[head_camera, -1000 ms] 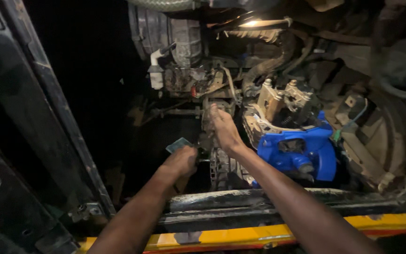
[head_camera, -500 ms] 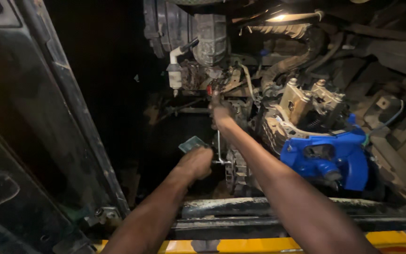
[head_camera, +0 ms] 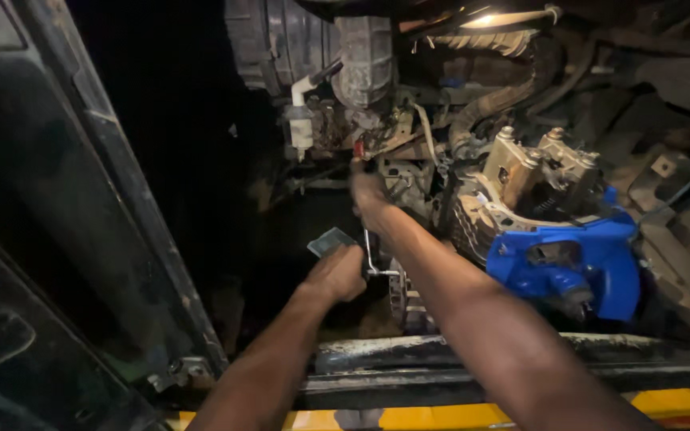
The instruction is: The person uses a wrench to tighten bolts on a vehicle engine component. The hands repeatedly position the wrench and apply torque to fasteners on the engine block while a portable work light illuminates the area.
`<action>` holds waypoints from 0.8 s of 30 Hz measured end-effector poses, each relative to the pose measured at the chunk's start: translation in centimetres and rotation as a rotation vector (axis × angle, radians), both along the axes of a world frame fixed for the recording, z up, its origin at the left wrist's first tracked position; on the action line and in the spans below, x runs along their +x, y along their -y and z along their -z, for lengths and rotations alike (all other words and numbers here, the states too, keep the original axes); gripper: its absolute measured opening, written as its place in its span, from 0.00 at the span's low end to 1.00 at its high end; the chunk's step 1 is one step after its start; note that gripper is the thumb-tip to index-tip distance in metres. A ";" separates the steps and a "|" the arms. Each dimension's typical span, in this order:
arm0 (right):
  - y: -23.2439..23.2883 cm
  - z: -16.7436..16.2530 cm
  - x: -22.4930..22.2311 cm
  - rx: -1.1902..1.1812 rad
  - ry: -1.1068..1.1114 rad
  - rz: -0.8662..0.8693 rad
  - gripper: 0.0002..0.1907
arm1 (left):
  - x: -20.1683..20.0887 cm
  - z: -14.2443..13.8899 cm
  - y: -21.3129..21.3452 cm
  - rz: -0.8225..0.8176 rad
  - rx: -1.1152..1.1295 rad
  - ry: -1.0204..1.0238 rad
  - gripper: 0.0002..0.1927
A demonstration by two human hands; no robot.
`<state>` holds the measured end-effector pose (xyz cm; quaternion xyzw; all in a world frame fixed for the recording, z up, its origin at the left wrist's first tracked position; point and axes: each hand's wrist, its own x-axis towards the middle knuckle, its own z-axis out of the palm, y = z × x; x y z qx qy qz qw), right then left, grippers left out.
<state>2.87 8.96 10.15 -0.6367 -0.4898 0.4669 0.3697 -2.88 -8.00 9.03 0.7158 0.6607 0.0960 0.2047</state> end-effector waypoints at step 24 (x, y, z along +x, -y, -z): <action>3.3 -2.8 1.4 -0.069 -0.352 -0.245 0.26 | 7.3 -2.2 -0.9 0.535 0.170 -0.181 0.35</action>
